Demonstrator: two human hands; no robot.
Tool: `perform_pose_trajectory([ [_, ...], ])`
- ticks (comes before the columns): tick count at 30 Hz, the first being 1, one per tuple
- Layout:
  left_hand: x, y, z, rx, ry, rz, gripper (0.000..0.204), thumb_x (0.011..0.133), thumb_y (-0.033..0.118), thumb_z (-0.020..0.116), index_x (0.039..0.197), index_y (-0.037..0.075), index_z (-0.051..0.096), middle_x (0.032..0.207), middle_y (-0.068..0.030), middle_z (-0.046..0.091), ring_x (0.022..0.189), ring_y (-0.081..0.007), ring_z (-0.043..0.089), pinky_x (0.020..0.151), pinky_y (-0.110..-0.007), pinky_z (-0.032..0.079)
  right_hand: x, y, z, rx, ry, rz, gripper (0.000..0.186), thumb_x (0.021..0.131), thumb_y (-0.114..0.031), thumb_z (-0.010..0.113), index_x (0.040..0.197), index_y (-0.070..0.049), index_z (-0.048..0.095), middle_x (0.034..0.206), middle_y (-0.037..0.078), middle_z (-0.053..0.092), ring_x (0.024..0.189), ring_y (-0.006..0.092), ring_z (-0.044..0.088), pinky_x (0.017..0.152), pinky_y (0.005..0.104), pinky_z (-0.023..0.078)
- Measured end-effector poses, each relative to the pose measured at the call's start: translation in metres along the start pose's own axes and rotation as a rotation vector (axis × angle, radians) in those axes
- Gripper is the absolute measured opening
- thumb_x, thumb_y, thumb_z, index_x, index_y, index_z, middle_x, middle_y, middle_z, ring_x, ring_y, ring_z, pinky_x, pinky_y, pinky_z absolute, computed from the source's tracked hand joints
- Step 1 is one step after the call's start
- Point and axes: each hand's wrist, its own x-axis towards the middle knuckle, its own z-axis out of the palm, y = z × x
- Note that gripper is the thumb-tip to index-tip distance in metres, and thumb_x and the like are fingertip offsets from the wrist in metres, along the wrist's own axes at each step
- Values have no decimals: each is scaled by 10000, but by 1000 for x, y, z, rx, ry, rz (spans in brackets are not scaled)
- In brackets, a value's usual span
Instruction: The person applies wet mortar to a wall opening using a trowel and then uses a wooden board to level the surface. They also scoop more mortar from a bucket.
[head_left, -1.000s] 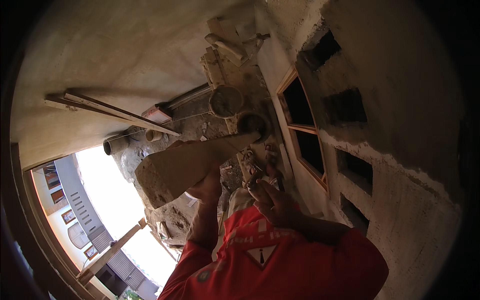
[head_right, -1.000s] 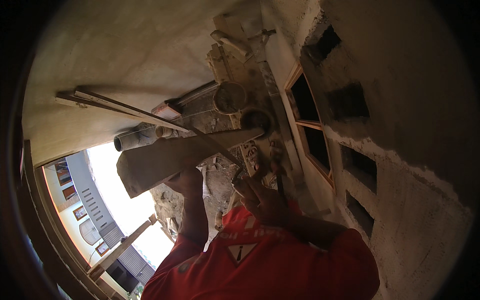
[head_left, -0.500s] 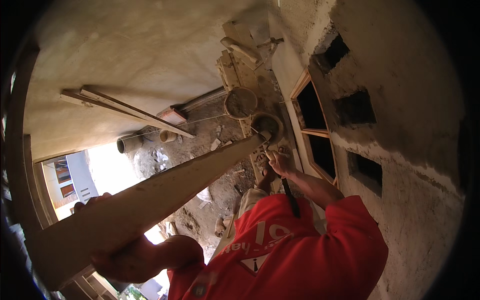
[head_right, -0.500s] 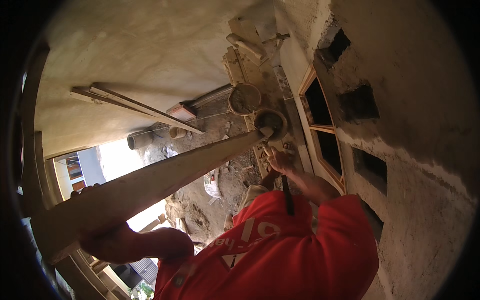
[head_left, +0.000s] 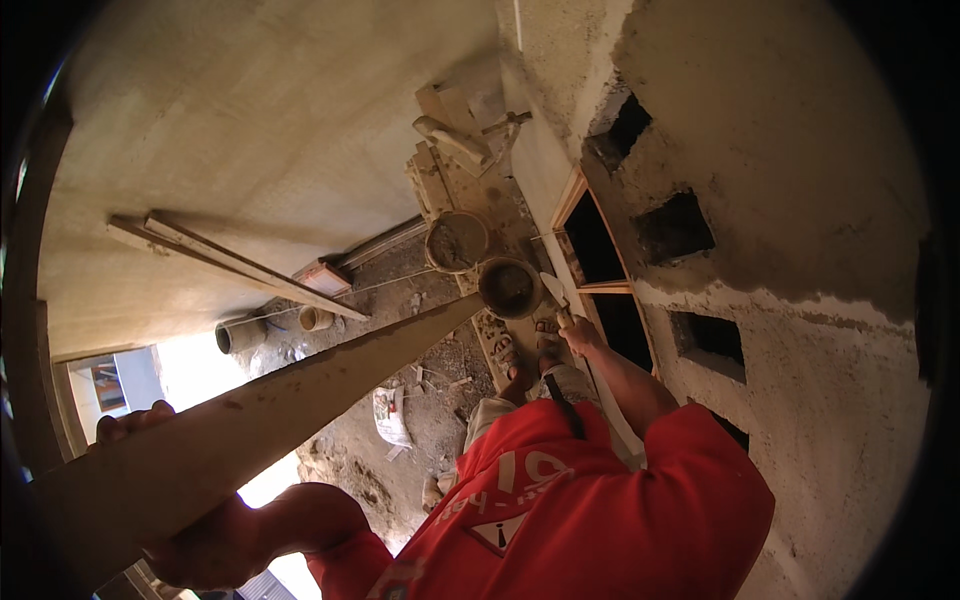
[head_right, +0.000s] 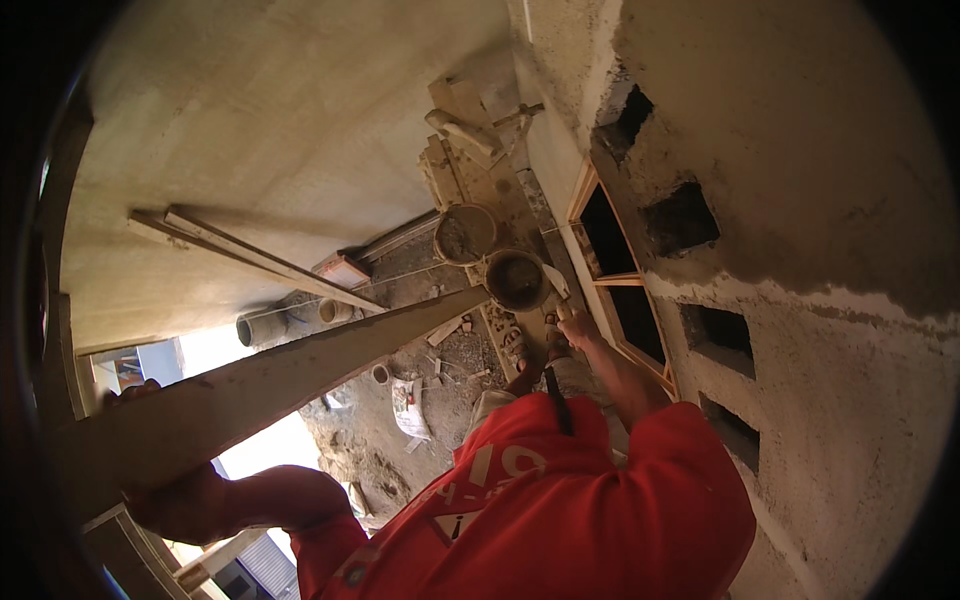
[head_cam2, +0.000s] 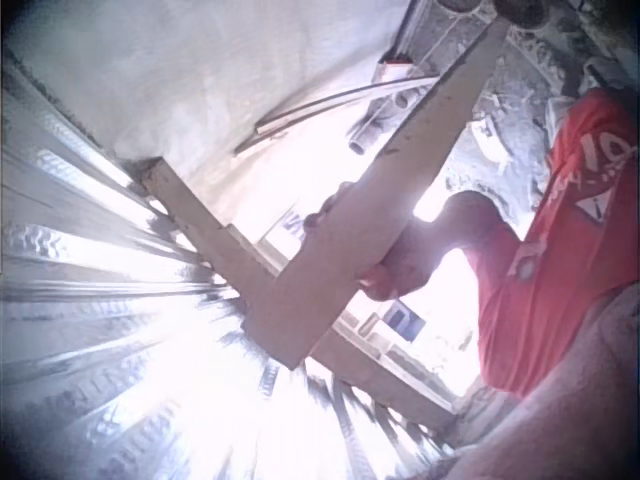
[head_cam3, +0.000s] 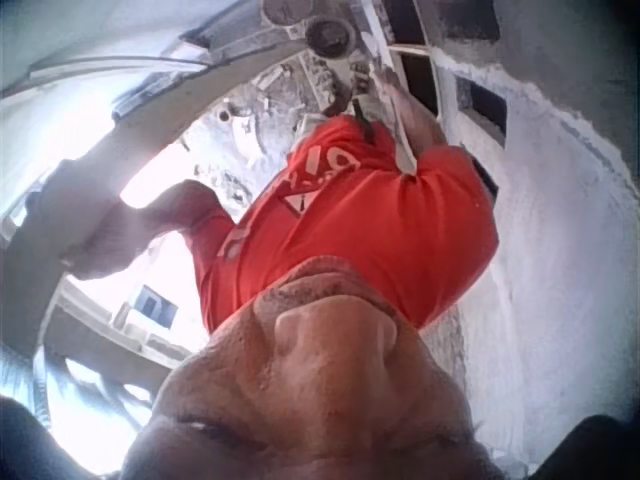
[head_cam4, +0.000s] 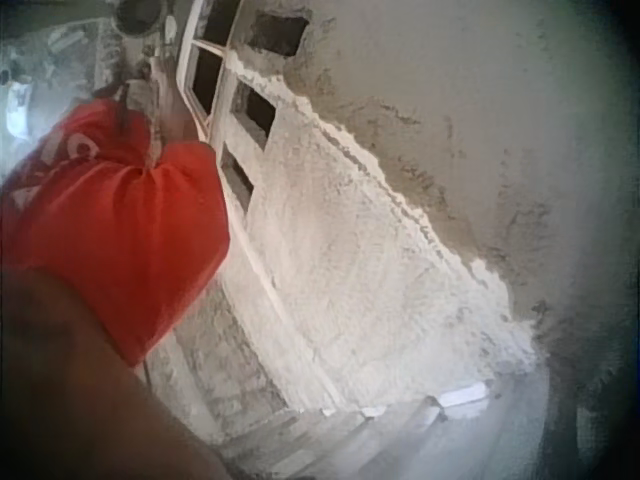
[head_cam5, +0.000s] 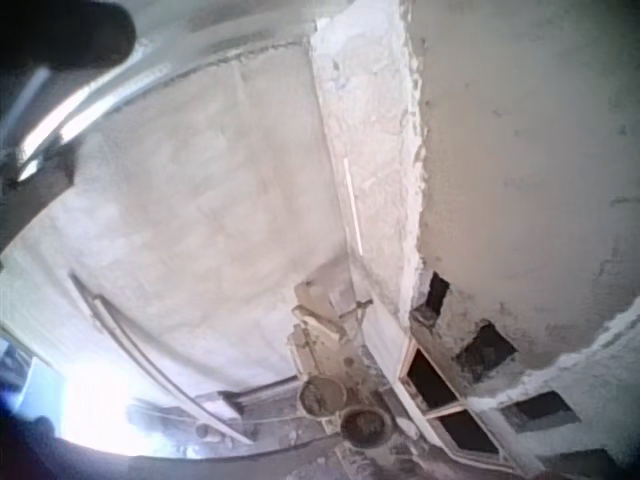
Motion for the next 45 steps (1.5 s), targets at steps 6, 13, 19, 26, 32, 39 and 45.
perform_pose_trajectory([
  [6,20,1,57,-508,-376,68,772,835,366,564,1341,-161,316,1288,-333,425,1176,-441,459,1036,-529,382,14,222,4,-1101,132,-557,321,873,-142,612,1153,12,586,684,153,594,477,245,548,416,354,436],
  [13,-1,8,158,-974,-928,-15,755,802,295,663,1389,-44,331,1307,-265,431,1194,-420,455,997,-501,423,-104,280,18,639,187,432,136,865,-173,626,886,-49,576,579,83,493,434,202,500,376,393,387],
  [19,-76,18,271,-831,-1016,168,739,858,376,632,1402,-20,325,1307,-253,448,1104,-366,545,910,-420,507,-180,327,51,1187,216,512,89,872,-114,603,870,-73,524,491,52,382,358,161,371,335,311,269],
  [26,-220,81,352,-842,-1100,201,737,867,392,635,1308,-123,348,1143,-332,546,928,-323,617,743,-385,543,-261,412,138,1431,370,540,82,876,-102,570,892,-131,495,503,33,382,387,144,395,346,296,262],
  [32,-314,97,388,-1025,-1345,96,758,814,407,714,1254,-128,407,1081,-284,591,893,-317,633,714,-386,554,-315,407,228,1732,723,788,101,870,-92,607,943,-76,539,529,44,412,400,163,423,345,342,309],
  [39,-413,98,392,-1179,-1592,-11,588,814,167,712,1253,-93,419,1084,-231,601,927,-298,638,831,-436,543,-333,333,310,1928,728,771,157,874,-157,633,863,-26,546,531,66,466,407,184,453,351,374,332],
  [45,-514,134,361,-1391,-1837,-352,596,821,205,743,1244,-45,405,1140,-119,544,1027,-173,551,914,-337,447,-324,274,372,1949,843,775,191,853,-179,644,914,-10,580,571,84,541,416,187,527,364,359,399],
])
